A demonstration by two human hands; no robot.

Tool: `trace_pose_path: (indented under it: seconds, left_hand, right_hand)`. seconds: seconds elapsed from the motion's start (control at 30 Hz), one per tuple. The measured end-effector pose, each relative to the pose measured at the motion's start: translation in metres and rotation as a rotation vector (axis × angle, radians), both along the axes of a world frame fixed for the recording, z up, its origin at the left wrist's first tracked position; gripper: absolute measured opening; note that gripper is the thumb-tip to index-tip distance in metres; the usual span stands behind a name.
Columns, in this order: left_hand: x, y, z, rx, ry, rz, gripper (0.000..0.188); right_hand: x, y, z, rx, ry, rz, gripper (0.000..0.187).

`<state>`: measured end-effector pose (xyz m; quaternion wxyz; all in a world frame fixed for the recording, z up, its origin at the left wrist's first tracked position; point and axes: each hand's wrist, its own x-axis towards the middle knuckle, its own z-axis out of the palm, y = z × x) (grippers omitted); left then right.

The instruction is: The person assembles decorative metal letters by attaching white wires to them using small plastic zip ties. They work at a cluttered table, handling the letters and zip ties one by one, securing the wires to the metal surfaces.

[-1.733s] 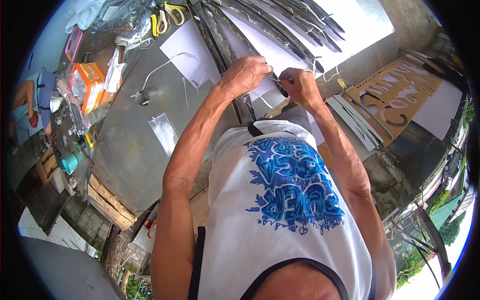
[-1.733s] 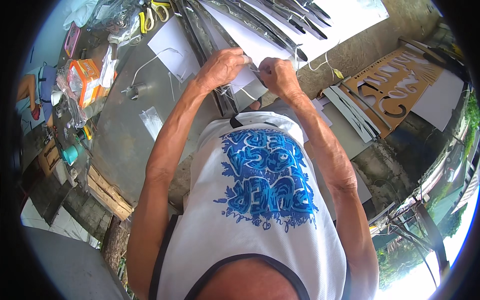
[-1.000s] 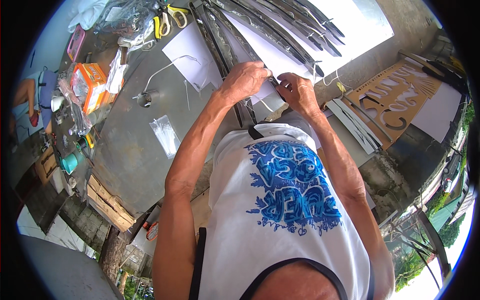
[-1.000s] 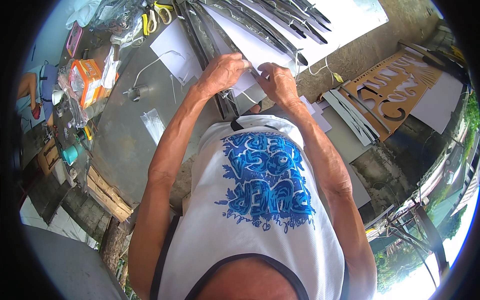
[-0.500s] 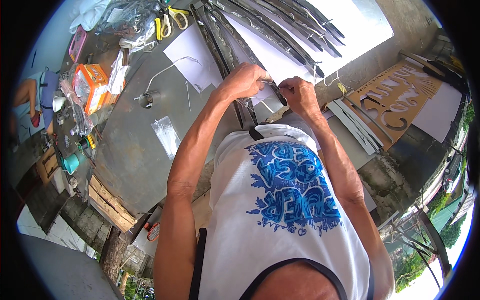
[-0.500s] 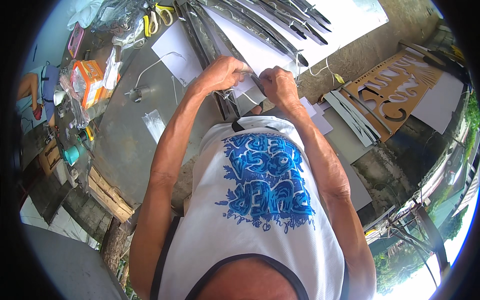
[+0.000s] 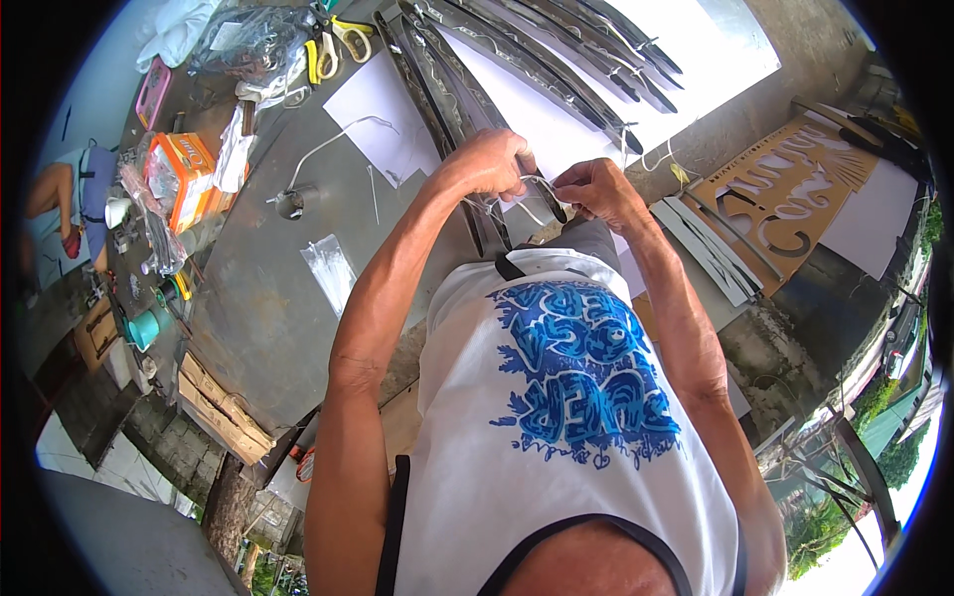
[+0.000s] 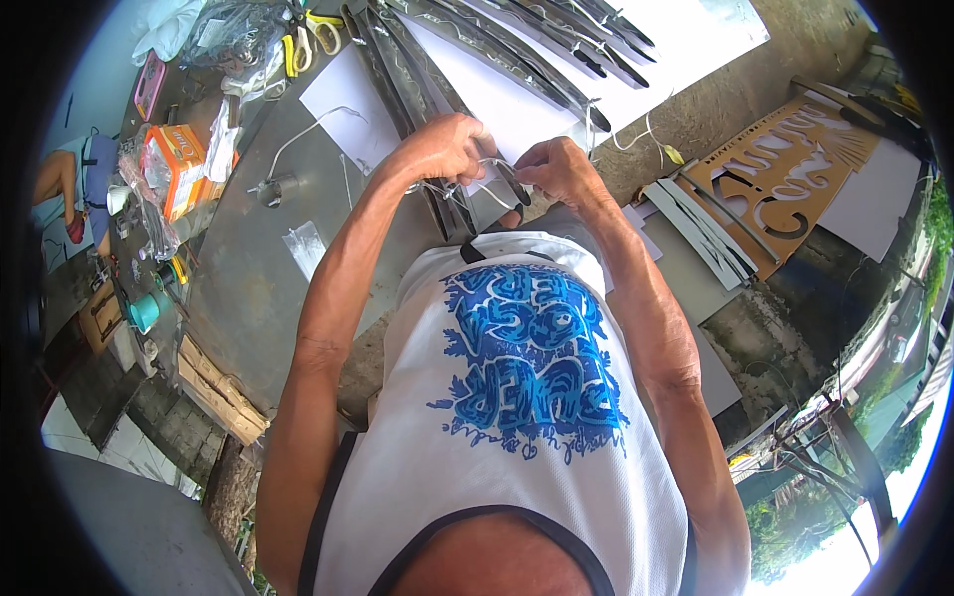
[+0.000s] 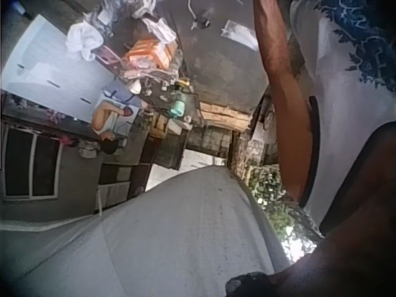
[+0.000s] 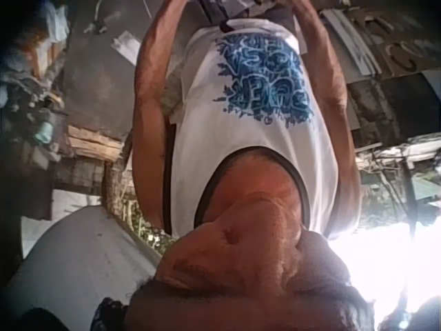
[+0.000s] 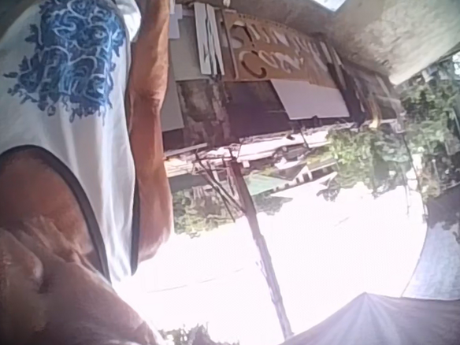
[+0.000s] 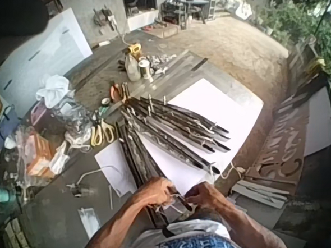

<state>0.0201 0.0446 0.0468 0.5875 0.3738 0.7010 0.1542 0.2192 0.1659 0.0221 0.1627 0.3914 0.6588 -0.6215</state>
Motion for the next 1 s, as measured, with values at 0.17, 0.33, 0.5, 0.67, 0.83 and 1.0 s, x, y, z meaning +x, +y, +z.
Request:
trace_pose_path:
  seconds: [0.17, 0.33, 0.5, 0.67, 0.83, 1.0]
  left_hand:
    - [0.005, 0.001, 0.004, 0.03, 0.08, -0.012, 0.036]
    - [0.006, 0.002, 0.005, -0.059, -0.062, 0.122, 0.039]
    - [0.003, -0.006, -0.002, -0.017, -0.225, 0.251, 0.04]
    - [0.004, -0.009, -0.011, -0.028, -0.321, 0.369, 0.04]
    - [0.007, -0.01, -0.006, -0.06, -0.344, 0.429, 0.042]
    - [0.012, -0.013, -0.007, -0.06, -0.366, 0.475, 0.042]
  right_hand:
    - [0.0, -0.001, 0.0, -0.048, 0.008, -0.028, 0.021]
    - [0.0, -0.003, 0.002, -0.166, -0.007, -0.06, 0.021]
    - [0.002, -0.005, -0.004, -0.45, 0.0, -0.195, 0.019]
    - [0.003, -0.006, -0.008, -0.664, 0.031, -0.297, 0.019]
    - [0.004, -0.005, -0.012, -0.762, 0.046, -0.331, 0.017]
    - [0.001, -0.007, -0.006, -0.751, 0.002, -0.339, 0.021]
